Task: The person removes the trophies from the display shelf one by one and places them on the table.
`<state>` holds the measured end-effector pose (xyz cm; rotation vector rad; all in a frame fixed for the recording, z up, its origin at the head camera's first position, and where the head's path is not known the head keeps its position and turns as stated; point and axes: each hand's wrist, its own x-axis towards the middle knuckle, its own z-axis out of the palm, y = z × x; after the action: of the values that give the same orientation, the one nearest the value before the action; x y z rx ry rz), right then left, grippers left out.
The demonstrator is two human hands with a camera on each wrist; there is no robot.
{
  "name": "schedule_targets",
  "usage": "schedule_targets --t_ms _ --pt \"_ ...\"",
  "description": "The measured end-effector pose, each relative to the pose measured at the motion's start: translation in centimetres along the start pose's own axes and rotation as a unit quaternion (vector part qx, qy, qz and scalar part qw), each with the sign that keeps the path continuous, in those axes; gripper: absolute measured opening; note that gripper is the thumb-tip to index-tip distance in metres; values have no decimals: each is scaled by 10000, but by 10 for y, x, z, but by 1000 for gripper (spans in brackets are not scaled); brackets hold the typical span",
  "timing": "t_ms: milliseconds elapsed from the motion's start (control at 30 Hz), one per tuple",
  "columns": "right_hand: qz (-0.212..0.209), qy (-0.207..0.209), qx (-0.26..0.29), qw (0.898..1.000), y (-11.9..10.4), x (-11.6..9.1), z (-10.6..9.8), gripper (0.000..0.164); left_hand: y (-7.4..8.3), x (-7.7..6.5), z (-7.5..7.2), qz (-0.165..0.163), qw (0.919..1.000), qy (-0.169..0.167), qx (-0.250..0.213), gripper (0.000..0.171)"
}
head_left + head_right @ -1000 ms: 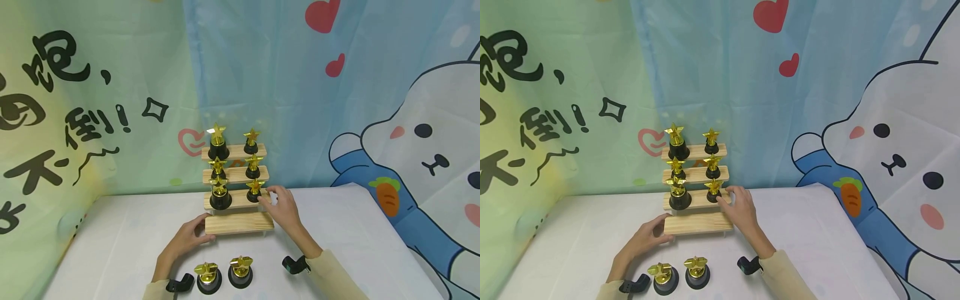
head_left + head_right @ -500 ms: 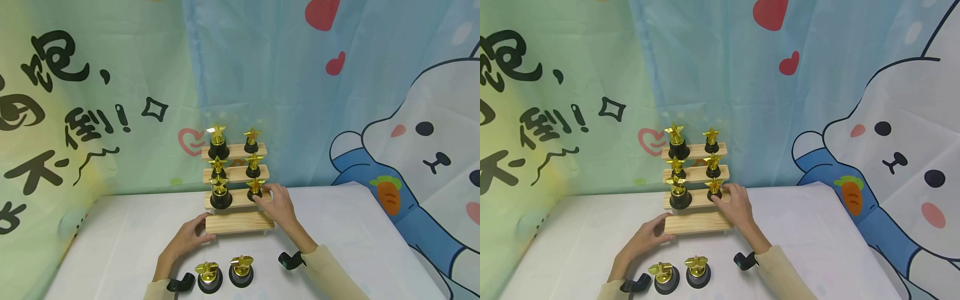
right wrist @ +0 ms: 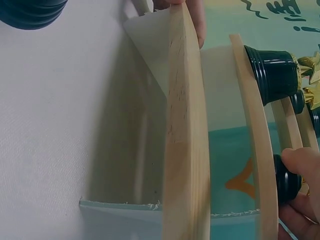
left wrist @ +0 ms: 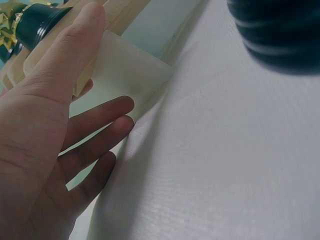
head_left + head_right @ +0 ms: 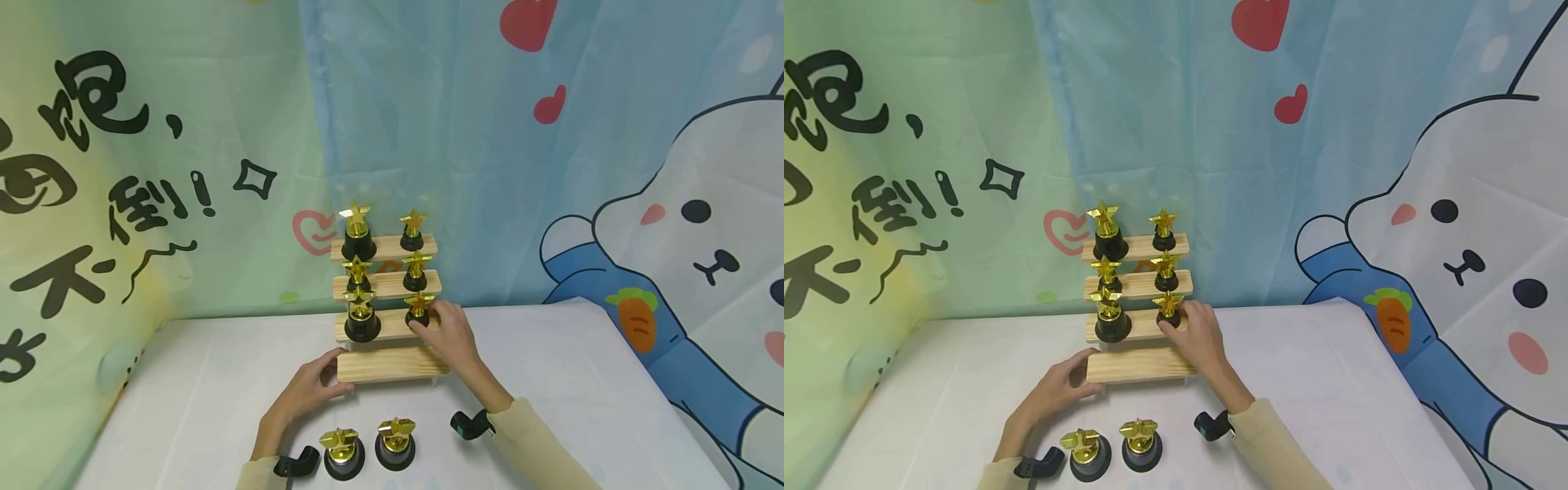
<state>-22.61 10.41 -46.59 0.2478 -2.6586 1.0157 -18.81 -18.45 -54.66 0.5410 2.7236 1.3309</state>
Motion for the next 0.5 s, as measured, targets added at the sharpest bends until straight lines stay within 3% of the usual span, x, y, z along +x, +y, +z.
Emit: schedule_targets --t_ms 500 --pt "128 -224 -90 9996 -1 0 -5 41 0 0 0 179 9998 20 -3 63"
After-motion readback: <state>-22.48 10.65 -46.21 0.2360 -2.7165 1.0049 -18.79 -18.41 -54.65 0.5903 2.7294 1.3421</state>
